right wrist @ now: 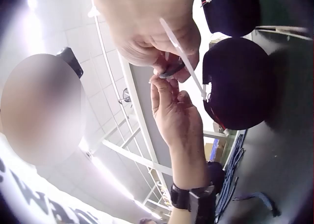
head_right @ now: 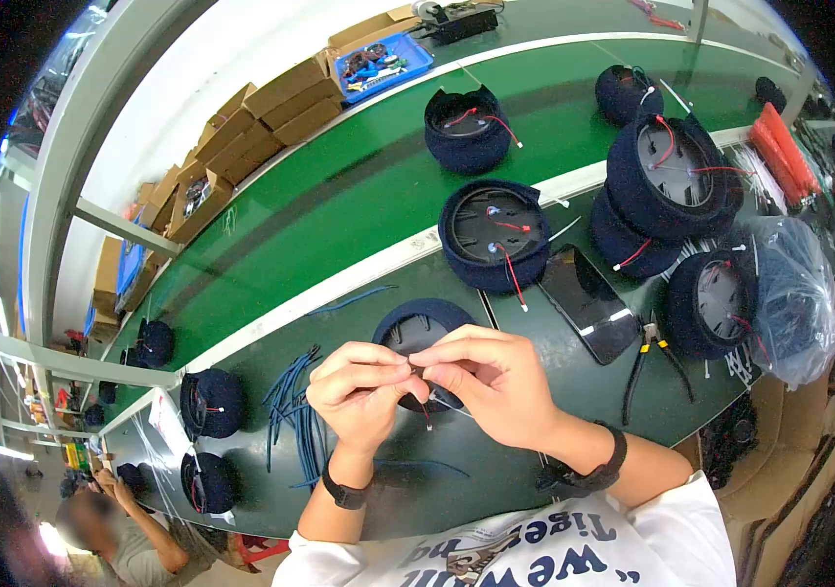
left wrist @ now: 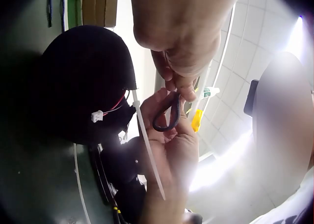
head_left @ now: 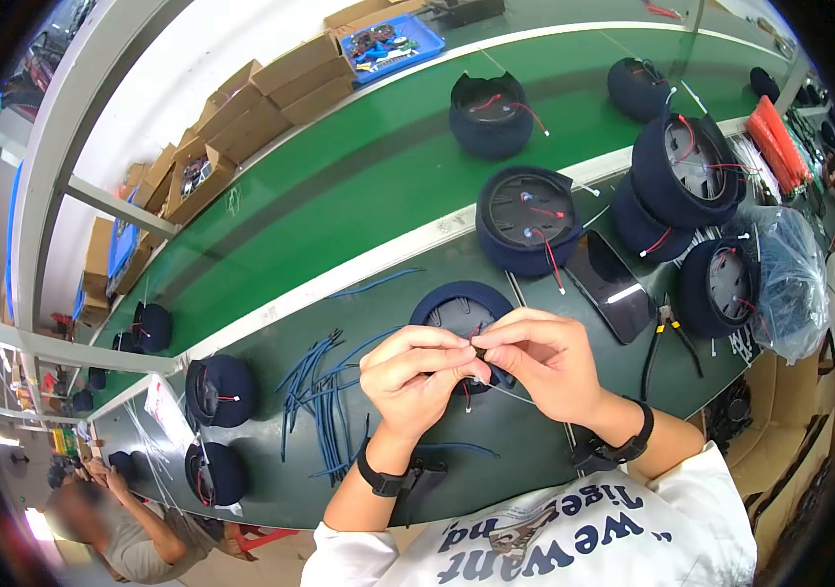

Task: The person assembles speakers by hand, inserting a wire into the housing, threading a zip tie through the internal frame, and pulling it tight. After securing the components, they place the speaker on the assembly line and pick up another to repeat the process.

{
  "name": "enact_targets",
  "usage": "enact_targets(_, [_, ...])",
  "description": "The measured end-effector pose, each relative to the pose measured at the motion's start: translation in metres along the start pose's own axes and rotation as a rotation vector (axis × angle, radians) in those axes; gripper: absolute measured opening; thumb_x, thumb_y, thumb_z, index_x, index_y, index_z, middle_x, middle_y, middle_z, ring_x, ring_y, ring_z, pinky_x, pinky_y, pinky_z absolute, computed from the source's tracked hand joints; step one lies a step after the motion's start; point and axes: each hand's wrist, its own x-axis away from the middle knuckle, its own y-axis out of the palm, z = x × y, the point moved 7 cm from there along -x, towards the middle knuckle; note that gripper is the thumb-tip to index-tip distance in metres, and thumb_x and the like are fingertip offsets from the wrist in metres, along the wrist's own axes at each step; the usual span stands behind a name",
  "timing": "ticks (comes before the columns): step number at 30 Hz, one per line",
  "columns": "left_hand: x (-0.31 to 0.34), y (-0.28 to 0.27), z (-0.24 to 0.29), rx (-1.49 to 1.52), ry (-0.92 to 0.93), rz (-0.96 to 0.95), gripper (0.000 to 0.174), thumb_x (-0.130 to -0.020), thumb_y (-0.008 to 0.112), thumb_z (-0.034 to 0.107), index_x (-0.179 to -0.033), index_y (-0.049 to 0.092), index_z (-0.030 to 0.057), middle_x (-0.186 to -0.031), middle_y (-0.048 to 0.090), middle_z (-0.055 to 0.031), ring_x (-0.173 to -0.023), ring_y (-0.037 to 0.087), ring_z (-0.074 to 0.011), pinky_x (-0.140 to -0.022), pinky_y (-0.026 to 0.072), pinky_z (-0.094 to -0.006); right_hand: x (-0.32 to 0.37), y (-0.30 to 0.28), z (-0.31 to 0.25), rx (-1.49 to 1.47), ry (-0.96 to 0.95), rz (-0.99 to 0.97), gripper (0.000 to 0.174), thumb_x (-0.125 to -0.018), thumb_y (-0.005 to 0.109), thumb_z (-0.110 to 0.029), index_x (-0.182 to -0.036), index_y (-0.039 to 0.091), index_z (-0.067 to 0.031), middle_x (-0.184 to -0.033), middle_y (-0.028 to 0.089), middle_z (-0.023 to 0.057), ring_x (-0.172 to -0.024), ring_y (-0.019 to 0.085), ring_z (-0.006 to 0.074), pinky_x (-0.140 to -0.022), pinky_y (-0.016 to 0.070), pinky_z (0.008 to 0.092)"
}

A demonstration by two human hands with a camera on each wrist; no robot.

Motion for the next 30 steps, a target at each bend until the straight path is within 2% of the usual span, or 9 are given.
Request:
enact_targets(6, [-0.007,-0.004,0.008,-0.203,0.106,-0.081,0.018,-0.077,0.087,-0.002,-0.093,0.084,0.0056,-0.091,0.077,-0.0087,-0.077,0.077,-0.0198,-0.067,0.0624,-0.0283,0.001,-0.002,0.025,-0.285,0.426,-0.132,0.022,-0.102,0.069,-0.001,-0.121,0.074,0.0075,-0.109,0.078,0.0126,-0.095,0.072,0.0149,-0.085,0.0593,0.028])
enact_targets(14, [-0.016,-0.002,0.015,-0.304,0.144,-0.141,0.027,-0.07,0.094,0.008,-0.095,0.083,0.0078,-0.091,0.078,-0.0071,-0.076,0.076,-0.02,-0.066,0.0619,-0.0293,-0.001,-0.003,0.017,-0.159,0.327,-0.16,0.022,-0.102,0.069,-0.002,-0.121,0.075,0.0058,-0.109,0.076,0.0117,-0.095,0.072,0.0128,-0.084,0.0592,0.0268])
enact_targets(15, [-0.014,-0.011,0.007,-0.341,0.024,-0.242,0.06,-0.058,0.101,0.019,-0.113,0.079,0.0085,-0.114,0.076,-0.0133,-0.099,0.077,-0.0274,-0.081,0.0637,-0.0373,-0.001,-0.004,0.015,-0.133,0.295,-0.16,0.02,-0.102,0.069,-0.002,-0.12,0.075,0.0057,-0.109,0.076,0.0114,-0.095,0.072,0.0126,-0.084,0.0593,0.0269])
enact_targets(17, [-0.035,-0.021,0.005,-0.348,-0.159,-0.409,0.099,-0.045,0.104,0.028,-0.136,0.069,0.0115,-0.146,0.06,-0.0187,-0.131,0.063,-0.0359,-0.105,0.0553,-0.0477,-0.002,-0.007,0.012,-0.106,0.291,-0.079,0.017,-0.101,0.069,-0.001,-0.115,0.075,0.0064,-0.107,0.075,0.0111,-0.094,0.072,0.0131,-0.084,0.0597,0.0276])
enact_targets(18, [-0.027,-0.024,-0.012,-0.411,-0.16,-0.603,0.123,-0.042,0.107,0.033,-0.151,0.055,0.0121,-0.162,0.043,-0.0213,-0.147,0.046,-0.0392,-0.117,0.0437,-0.0532,-0.002,-0.01,0.009,-0.091,0.286,-0.035,0.015,-0.101,0.069,-0.001,-0.113,0.075,0.0068,-0.107,0.075,0.011,-0.094,0.072,0.0134,-0.084,0.0599,0.028])
enact_targets(25, [0.025,-0.007,-0.038,-0.331,-0.386,-0.623,0.124,-0.042,0.106,0.02,-0.152,0.049,0.0188,-0.161,0.036,-0.0227,-0.147,0.042,-0.0453,-0.116,0.0457,-0.0565,0.002,-0.021,-0.027,0.385,0.094,-0.113,0.016,-0.093,0.072,0.003,-0.108,0.075,0.0026,-0.104,0.076,0.0135,-0.088,0.076,0.0215,-0.076,0.0593,0.033])
enact_targets(26, [0.024,-0.001,-0.044,-0.209,-0.329,-0.632,0.123,-0.041,0.106,0.018,-0.15,0.048,0.0201,-0.161,0.036,-0.0251,-0.146,0.042,-0.0472,-0.114,0.0472,-0.056,0.004,-0.017,-0.044,0.518,0.0,-0.143,0.017,-0.091,0.072,0.003,-0.107,0.076,-0.0005,-0.101,0.075,0.0137,-0.086,0.076,0.0279,-0.075,0.0587,0.0362])
enact_targets(29, [0.031,0.009,-0.059,-0.086,-0.274,-0.58,0.12,-0.039,0.105,0.017,-0.146,0.05,0.0211,-0.162,0.035,-0.025,-0.146,0.042,-0.0468,-0.114,0.0467,-0.0556,0.016,-0.004,-0.044,0.601,0.02,-0.155,0.018,-0.091,0.072,0.001,-0.109,0.076,-0.0022,-0.098,0.074,0.0142,-0.087,0.074,0.0325,-0.075,0.0586,0.0388])
enact_targets(30, [0.034,0.012,-0.059,-0.138,-0.203,-0.547,0.117,-0.041,0.108,0.033,-0.142,0.05,0.0197,-0.157,0.041,-0.029,-0.145,0.045,-0.0477,-0.116,0.0419,-0.0569,0.021,0.001,-0.043,0.667,-0.022,-0.158,0.019,-0.09,0.073,0.0,-0.108,0.073,-0.0025,-0.092,0.071,0.0147,-0.084,0.071,0.0363,-0.074,0.0578,0.0427])
